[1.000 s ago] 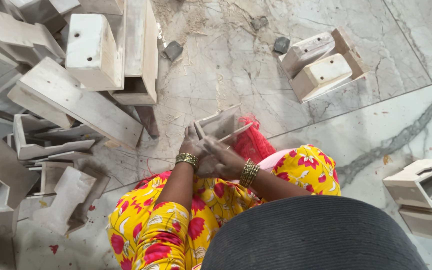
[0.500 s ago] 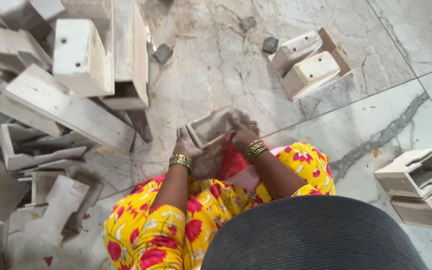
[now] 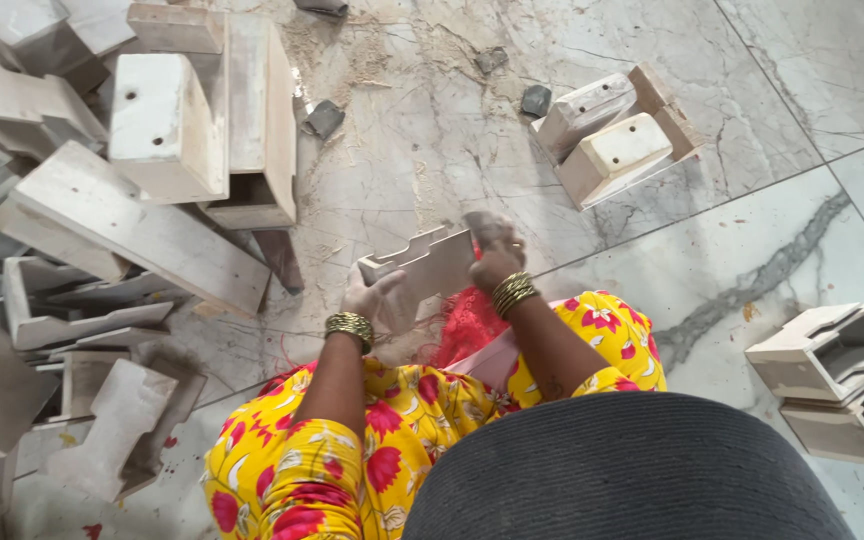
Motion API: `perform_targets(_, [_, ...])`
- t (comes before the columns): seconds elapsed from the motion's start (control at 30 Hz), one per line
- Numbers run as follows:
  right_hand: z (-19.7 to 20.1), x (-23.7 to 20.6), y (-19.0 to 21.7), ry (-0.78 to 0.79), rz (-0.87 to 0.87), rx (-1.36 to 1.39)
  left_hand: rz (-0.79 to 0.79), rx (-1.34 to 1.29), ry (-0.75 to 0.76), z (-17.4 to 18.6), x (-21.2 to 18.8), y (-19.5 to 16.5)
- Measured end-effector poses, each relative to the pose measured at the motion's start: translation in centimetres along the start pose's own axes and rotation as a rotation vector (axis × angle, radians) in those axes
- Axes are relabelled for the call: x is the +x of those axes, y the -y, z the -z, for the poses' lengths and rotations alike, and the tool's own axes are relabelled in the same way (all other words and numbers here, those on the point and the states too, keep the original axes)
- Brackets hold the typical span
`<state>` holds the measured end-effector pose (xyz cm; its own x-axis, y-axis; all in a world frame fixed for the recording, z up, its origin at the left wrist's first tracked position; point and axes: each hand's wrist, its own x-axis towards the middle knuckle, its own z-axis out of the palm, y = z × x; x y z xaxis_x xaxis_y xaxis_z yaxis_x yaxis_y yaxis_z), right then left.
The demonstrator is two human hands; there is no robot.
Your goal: The person sits on the floor among a pile of small wooden box parts and assembles wooden boxes by hand, fitting side panels into a base piece and pressing the joints together. Finished assembled boxes are set aside on the floor while more parts are picked from the pile.
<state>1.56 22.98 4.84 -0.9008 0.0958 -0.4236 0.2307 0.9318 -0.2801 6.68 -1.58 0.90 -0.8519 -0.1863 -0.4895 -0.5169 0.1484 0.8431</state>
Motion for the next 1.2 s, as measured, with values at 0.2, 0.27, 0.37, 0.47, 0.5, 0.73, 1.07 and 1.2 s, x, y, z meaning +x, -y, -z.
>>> perform_targets(0.2, [0.4,0.6,-0.5,0.062,0.320,-0.257,-0.171,0.229,-0.127,-0.5,1.3,1.8])
perform_targets(0.27, [0.6,0.8,-0.7,0.109,0.142,-0.176,-0.081,0.096,-0.112,-0.6,1.3,2.0])
perform_targets(0.37, [0.8,0.9,-0.8,0.089,-0.025,-0.083,-0.002,-0.030,-0.163,-0.4,1.4,1.9])
perform_targets(0.47, [0.5,0.5,-0.5,-0.102,0.160,0.031,0.101,0.050,-0.170,0.1,1.8,1.4])
perform_targets(0.5, [0.3,0.3,-0.3,-0.176,0.275,0.066,0.156,0.100,-0.162,0.1,1.8,1.4])
perform_targets(0.73, [-0.5,-0.5,0.9,0.195,0.264,-0.042,-0.339,0.318,0.005,0.0,-0.5,-0.7])
perform_targets(1.07, [0.0,-0.6,0.7,0.106,0.630,0.044,-0.540,0.786,-0.030,0.0,-4.2,-3.6])
perform_targets(1.2, [-1.1,-2.0,1.1,0.284,1.085,0.459,-0.492,0.692,0.014,-0.1,-4.1,-3.7])
